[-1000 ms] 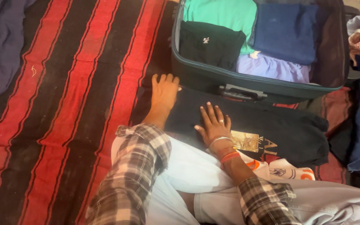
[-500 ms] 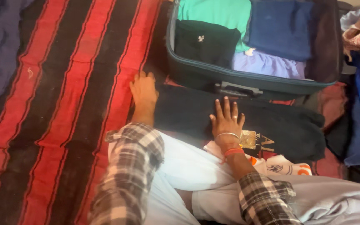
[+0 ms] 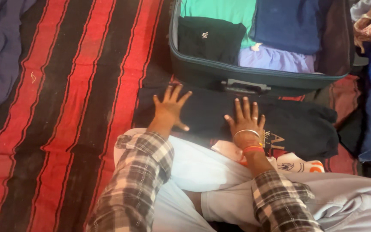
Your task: The person folds black shirts by hand and places them into an open suitcase on a floor rug.
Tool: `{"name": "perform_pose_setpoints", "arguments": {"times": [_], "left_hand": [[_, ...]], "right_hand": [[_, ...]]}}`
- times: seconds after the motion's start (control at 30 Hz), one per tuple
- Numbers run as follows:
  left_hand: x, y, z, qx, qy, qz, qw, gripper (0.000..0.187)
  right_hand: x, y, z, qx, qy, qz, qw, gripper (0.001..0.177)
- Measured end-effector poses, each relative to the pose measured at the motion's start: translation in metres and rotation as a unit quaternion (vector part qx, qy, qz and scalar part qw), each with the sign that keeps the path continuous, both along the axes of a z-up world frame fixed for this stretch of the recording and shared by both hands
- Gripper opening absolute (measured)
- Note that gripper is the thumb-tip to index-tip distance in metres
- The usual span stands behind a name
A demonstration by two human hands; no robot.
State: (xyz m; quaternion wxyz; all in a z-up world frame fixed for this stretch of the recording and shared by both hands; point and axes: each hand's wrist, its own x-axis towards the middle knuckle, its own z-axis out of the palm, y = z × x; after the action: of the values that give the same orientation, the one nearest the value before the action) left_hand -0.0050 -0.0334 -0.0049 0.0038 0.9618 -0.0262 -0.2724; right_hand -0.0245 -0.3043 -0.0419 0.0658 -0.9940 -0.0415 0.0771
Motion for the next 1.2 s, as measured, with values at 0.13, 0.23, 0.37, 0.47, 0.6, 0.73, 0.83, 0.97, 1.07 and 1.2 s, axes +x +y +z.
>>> {"name": "perform_pose_setpoints", "arguments": {"times": [0.13,0.23,0.37,0.47,0.6,0.73,0.83,0.97,1.07,1.2], "left_hand": [[0.000,0.017,0.004,0.026,0.026,0.113,0.993,0.165],[0.001,0.024,0.001,0.045,0.015,0.124,0.991,0.166],[0.010,0.036,0.001,-0.006,0.034,0.179,0.983,0.158],[0.014,0.051,-0.007,-0.022,0.031,0.247,0.968,0.148],[0.020,0.070,-0.029,-0.047,-0.046,0.321,0.945,0.113],[0.024,0.067,-0.036,-0.072,-0.143,0.385,0.909,0.084],[0.022,0.067,-0.031,-0.081,-0.188,0.386,0.900,0.072],[0.027,0.072,-0.035,-0.083,-0.218,0.380,0.895,0.066],[0.032,0.079,-0.040,-0.080,-0.242,0.366,0.895,0.054],[0.032,0.084,-0.042,-0.097,-0.275,0.369,0.883,0.041]], "right_hand": [[0.000,-0.011,-0.011,0.004,-0.028,-0.056,0.998,0.074],[0.000,-0.009,-0.013,0.010,-0.047,-0.036,0.998,0.076],[-0.004,0.012,-0.011,0.021,-0.054,0.076,0.995,0.077],[-0.006,0.019,-0.008,-0.003,0.006,0.139,0.990,0.072],[0.000,0.004,-0.011,0.030,-0.020,0.029,0.999,0.062],[0.001,-0.007,-0.020,0.057,-0.065,-0.005,0.996,0.062],[0.002,0.004,-0.025,0.077,-0.080,0.018,0.994,0.065],[-0.005,0.024,-0.020,0.153,-0.091,0.168,0.970,0.067],[-0.013,0.032,-0.011,0.134,-0.057,0.267,0.953,0.058],[-0.005,0.024,-0.019,0.118,-0.063,0.138,0.981,0.055]]}}
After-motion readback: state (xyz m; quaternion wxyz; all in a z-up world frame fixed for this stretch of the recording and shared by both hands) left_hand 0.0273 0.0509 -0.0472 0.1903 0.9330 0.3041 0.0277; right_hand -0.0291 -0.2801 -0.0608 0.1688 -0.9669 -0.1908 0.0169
